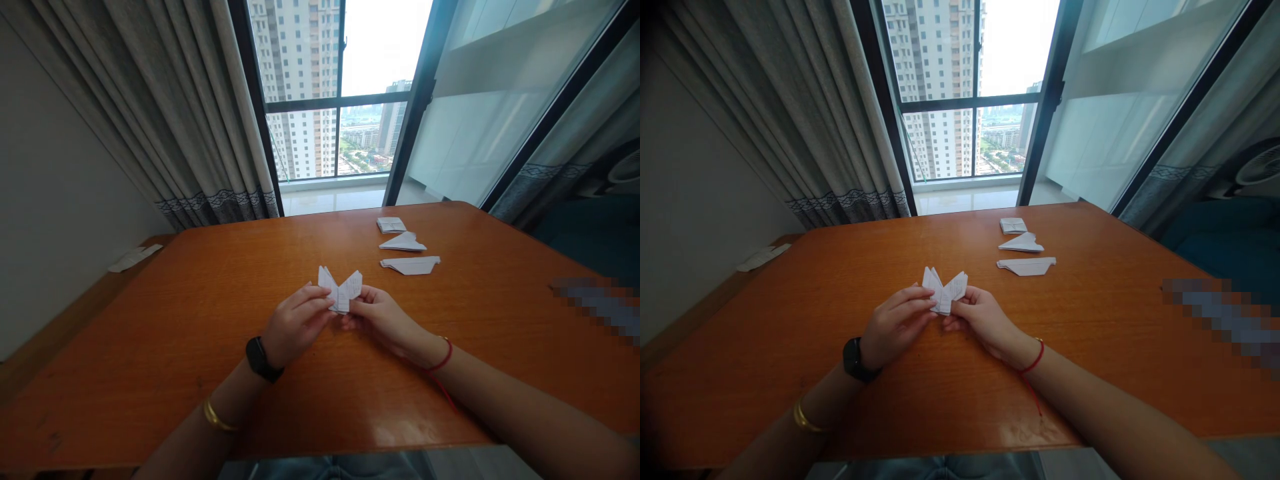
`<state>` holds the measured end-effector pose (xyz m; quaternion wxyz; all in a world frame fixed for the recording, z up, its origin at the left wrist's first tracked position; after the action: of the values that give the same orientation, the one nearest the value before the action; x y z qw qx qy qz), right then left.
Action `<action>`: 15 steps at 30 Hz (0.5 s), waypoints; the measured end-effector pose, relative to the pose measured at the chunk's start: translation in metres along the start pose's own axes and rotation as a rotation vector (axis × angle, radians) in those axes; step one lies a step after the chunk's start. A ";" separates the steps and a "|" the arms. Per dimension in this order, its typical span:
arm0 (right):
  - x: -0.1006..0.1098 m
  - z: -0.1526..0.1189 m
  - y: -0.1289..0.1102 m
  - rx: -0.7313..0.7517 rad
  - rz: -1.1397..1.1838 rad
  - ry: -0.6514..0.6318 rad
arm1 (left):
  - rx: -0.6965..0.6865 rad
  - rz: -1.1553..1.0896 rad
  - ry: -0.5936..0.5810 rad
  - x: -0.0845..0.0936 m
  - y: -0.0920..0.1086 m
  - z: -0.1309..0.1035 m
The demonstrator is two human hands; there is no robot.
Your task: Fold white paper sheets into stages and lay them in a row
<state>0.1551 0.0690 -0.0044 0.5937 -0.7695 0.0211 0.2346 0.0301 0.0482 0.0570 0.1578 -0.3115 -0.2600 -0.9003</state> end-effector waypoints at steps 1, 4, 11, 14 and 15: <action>0.000 0.000 0.000 0.005 -0.020 -0.003 | 0.017 -0.020 0.009 0.001 0.000 0.001; 0.004 0.002 -0.001 0.025 -0.071 0.010 | 0.142 -0.143 0.098 0.006 -0.010 0.002; 0.042 -0.001 -0.033 0.220 -0.105 0.334 | 0.723 -0.697 0.540 0.007 -0.073 -0.021; 0.020 -0.003 -0.034 0.209 -0.196 0.166 | 0.882 -0.875 0.477 -0.013 -0.079 -0.028; 0.010 -0.004 -0.030 0.179 -0.235 0.096 | 0.925 -0.944 0.421 -0.021 -0.077 -0.029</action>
<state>0.1747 0.0766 0.0198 0.6815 -0.7210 -0.0197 0.1238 -0.0021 0.0967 -0.0048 -0.0872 0.1158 -0.6885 -0.7106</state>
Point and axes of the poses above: each hand's wrist, its own z-axis towards the middle knuckle, its own x-axis out of the back of the hand, y = z × x, the point moved 8 cm from there along z, towards the middle knuckle, and after that the axes turned 2 degrees about -x, right-handed, at the moved point
